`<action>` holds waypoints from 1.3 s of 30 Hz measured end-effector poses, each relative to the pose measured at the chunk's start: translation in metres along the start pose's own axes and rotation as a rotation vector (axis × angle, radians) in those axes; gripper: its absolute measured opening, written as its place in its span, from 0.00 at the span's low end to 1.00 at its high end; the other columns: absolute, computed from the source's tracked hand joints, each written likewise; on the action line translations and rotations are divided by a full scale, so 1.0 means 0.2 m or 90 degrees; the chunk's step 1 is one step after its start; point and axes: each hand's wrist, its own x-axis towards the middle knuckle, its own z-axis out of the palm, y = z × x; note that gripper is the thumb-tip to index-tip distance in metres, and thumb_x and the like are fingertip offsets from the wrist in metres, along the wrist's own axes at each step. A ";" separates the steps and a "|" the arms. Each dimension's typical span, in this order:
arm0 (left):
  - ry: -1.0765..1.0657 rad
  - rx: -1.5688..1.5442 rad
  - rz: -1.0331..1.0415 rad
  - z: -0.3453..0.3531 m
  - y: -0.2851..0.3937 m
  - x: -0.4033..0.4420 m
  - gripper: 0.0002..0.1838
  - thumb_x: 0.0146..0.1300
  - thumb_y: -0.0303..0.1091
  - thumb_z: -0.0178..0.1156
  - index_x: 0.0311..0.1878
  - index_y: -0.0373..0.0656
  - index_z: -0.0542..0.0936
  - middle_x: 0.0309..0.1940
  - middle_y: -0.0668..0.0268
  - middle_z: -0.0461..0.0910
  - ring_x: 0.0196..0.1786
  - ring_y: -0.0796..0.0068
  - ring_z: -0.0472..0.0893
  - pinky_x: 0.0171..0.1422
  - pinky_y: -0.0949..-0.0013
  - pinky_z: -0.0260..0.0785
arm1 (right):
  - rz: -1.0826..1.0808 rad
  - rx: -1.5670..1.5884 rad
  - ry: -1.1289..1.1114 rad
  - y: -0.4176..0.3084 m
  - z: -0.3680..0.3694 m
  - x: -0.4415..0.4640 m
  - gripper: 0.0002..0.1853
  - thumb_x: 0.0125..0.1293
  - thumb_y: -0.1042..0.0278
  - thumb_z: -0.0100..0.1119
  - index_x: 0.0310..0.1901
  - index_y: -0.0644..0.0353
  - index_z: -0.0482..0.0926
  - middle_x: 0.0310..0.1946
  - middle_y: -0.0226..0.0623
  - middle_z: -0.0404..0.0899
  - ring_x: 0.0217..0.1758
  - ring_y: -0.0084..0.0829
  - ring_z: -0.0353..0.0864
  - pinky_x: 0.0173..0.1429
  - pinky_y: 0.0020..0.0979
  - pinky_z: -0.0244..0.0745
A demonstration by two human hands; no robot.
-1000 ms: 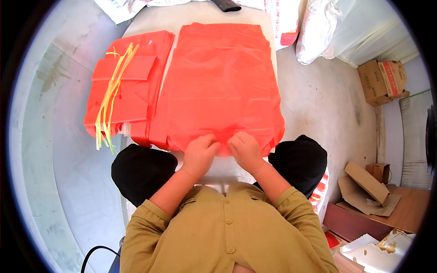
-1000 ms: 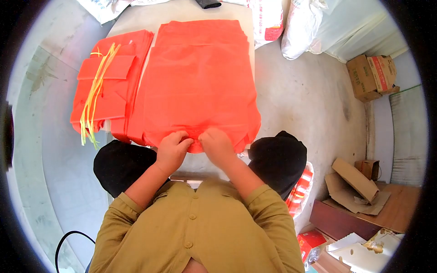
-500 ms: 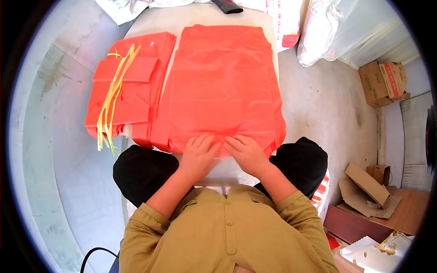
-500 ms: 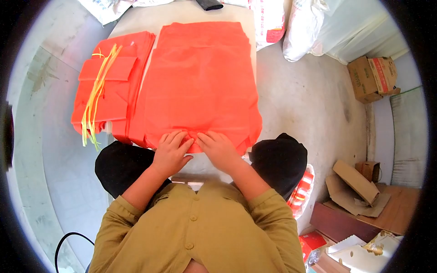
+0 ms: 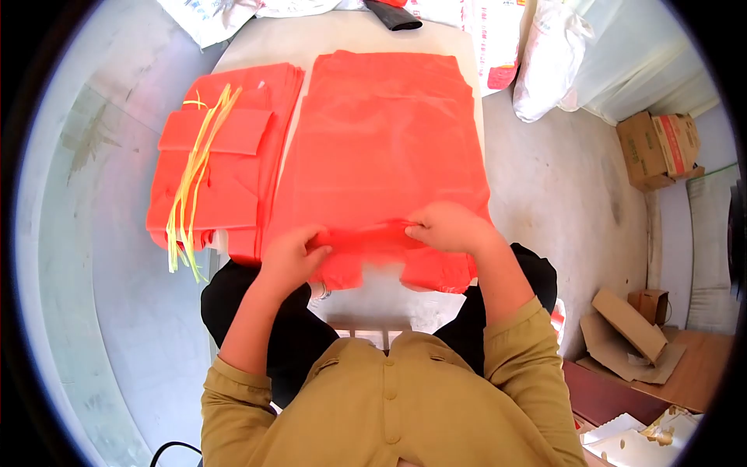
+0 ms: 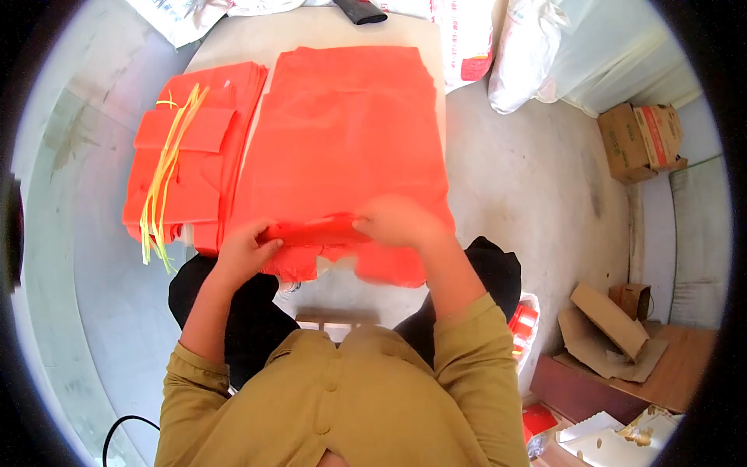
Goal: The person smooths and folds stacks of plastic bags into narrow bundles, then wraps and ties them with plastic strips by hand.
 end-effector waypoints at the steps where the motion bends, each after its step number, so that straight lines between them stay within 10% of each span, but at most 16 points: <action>1: -0.007 -0.007 0.005 -0.01 -0.04 0.04 0.17 0.63 0.34 0.73 0.53 0.42 0.85 0.40 0.56 0.87 0.42 0.54 0.86 0.49 0.59 0.78 | 0.002 0.047 -0.017 0.04 -0.03 0.05 0.12 0.75 0.61 0.59 0.42 0.62 0.84 0.30 0.42 0.81 0.35 0.43 0.79 0.44 0.44 0.74; 30: 0.100 0.119 -0.061 0.07 -0.06 0.27 0.12 0.72 0.38 0.65 0.38 0.40 0.77 0.29 0.50 0.81 0.35 0.42 0.82 0.39 0.47 0.72 | 0.087 0.273 0.222 0.40 0.00 0.09 0.17 0.69 0.67 0.71 0.55 0.62 0.81 0.40 0.37 0.86 0.46 0.26 0.84 0.53 0.31 0.78; 39: 0.125 0.132 -0.103 0.05 -0.08 0.27 0.16 0.68 0.44 0.71 0.39 0.43 0.77 0.25 0.54 0.80 0.31 0.46 0.82 0.34 0.50 0.71 | 0.111 0.063 0.291 0.32 0.02 0.09 0.14 0.72 0.60 0.68 0.50 0.59 0.78 0.32 0.40 0.87 0.34 0.44 0.88 0.42 0.42 0.80</action>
